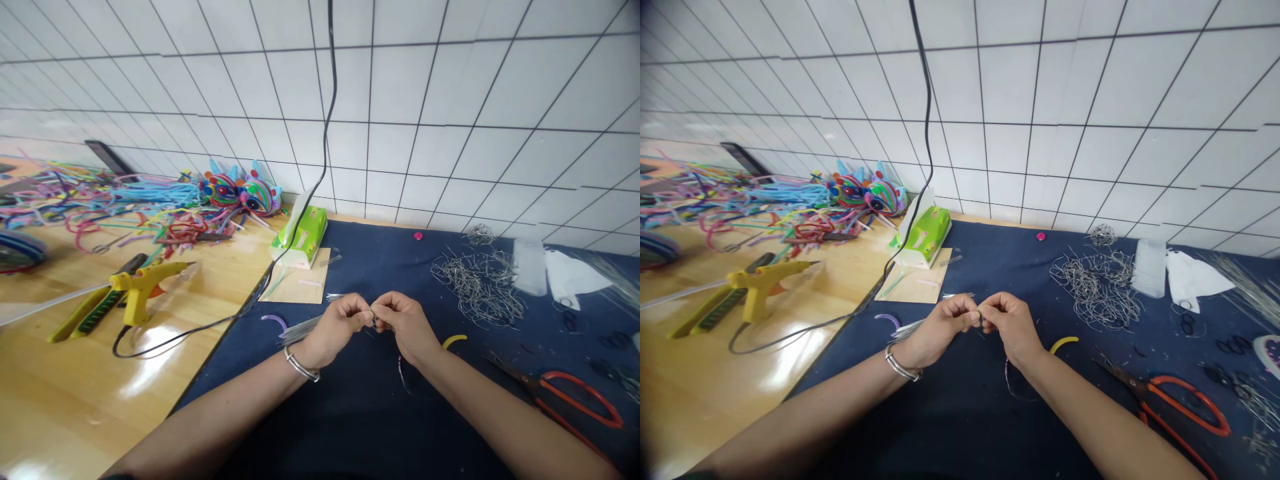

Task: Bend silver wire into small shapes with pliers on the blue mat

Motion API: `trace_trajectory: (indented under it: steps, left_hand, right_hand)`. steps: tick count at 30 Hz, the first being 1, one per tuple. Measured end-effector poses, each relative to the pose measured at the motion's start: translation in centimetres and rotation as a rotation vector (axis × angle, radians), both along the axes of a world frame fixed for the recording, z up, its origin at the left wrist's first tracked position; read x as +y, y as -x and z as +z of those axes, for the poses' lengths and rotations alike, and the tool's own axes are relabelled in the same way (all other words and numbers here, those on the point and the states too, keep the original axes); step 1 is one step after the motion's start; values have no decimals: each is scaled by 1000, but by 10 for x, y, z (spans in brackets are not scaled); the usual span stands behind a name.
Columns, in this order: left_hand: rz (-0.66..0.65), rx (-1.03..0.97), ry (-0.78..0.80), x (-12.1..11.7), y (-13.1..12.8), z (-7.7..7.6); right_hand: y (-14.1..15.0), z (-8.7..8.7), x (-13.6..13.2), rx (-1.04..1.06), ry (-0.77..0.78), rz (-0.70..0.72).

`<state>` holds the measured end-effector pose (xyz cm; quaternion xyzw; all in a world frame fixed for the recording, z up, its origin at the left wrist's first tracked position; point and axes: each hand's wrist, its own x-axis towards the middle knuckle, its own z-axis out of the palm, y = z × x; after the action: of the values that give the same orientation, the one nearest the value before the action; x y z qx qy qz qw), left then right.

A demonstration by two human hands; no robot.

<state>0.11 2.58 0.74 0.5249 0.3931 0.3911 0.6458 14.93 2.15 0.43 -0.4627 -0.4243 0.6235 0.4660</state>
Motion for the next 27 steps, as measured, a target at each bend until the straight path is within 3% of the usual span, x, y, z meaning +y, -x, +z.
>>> trace_trajectory:
  steps: [12,27]
  left_hand:
    - [26,-39,74,8,7,-2]
    - [36,-18,10,3,3,-4]
  right_hand:
    - [-16,7,12,-25,45,214]
    - [-5,-1,5,-31,-19,114]
